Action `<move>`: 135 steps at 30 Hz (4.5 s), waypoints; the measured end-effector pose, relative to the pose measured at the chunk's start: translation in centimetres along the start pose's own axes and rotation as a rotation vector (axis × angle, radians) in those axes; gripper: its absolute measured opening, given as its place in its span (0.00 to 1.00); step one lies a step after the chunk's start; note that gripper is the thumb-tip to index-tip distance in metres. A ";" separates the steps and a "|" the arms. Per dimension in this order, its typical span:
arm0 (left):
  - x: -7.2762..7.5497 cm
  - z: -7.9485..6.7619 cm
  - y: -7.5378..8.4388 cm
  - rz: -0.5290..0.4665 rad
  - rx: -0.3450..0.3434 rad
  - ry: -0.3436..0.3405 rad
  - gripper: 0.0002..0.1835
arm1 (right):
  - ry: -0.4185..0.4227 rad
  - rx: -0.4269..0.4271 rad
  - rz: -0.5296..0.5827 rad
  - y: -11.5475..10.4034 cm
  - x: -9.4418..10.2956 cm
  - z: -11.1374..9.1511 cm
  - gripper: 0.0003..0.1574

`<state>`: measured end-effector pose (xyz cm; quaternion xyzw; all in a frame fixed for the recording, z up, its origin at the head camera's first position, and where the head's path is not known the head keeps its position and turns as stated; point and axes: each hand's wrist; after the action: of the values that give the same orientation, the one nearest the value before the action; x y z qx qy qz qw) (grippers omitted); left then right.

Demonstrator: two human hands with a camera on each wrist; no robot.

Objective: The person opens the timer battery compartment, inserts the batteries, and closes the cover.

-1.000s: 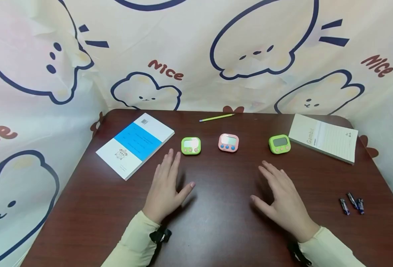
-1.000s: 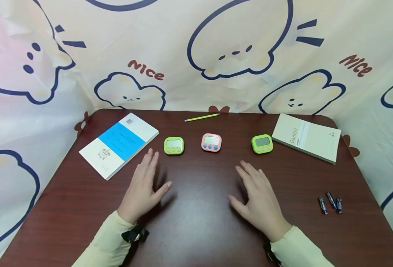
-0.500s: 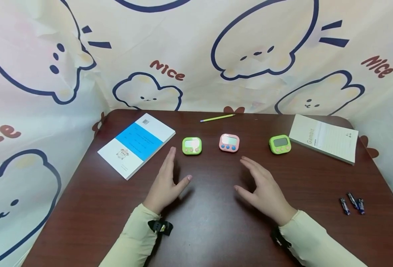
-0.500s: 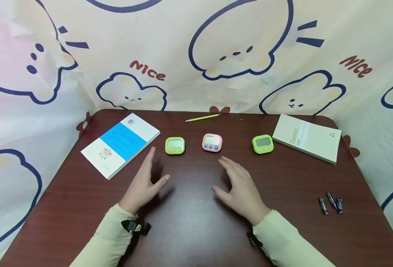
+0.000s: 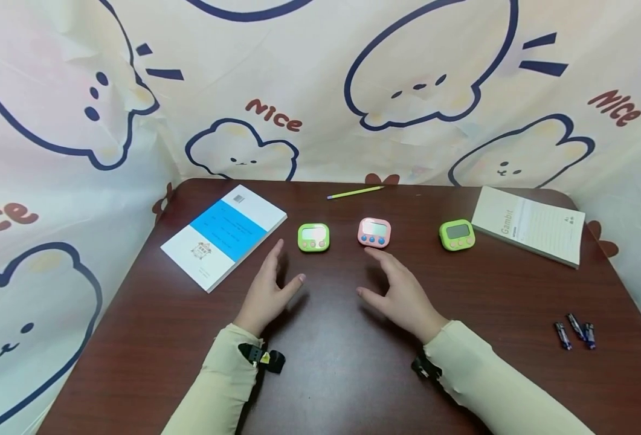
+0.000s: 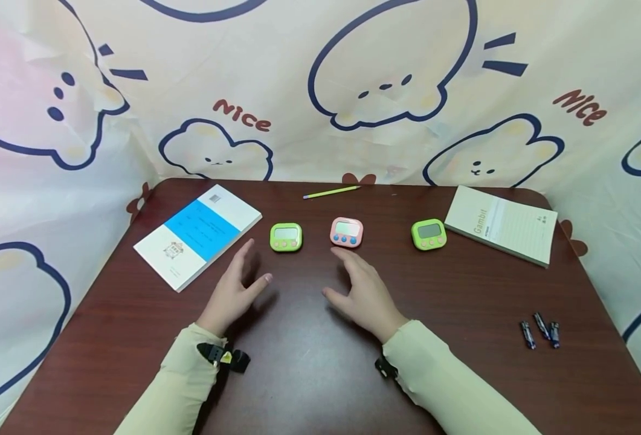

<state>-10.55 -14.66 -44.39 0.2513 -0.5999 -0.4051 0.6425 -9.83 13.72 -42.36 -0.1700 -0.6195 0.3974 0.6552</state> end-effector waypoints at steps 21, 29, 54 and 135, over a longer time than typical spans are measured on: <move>-0.7 4.5 -1.4 -0.101 0.077 0.016 0.44 | -0.079 -0.200 0.168 -0.5 -4.8 7.1 0.39; -0.9 6.1 -1.4 -0.030 0.116 -0.013 0.46 | -0.076 -0.273 0.194 -0.7 -6.3 9.4 0.41; -1.1 7.3 -0.6 0.096 0.102 -0.034 0.37 | -0.093 -0.265 0.131 -0.9 -6.5 10.2 0.40; -4.4 0.2 11.2 -0.659 -0.402 -0.159 0.38 | 0.057 0.059 0.855 -3.1 4.8 -1.9 0.42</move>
<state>-8.03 -4.89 -37.84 0.2674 -0.4438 -0.7171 0.4661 -7.45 15.77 -37.23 -0.4037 -0.4632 0.6459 0.4531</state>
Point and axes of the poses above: each hand's wrist, its own z-axis towards the middle knuckle, its own x-axis out of the back of the hand, y = z × x, and after that the axes turned 4 degrees about -x, right-handed
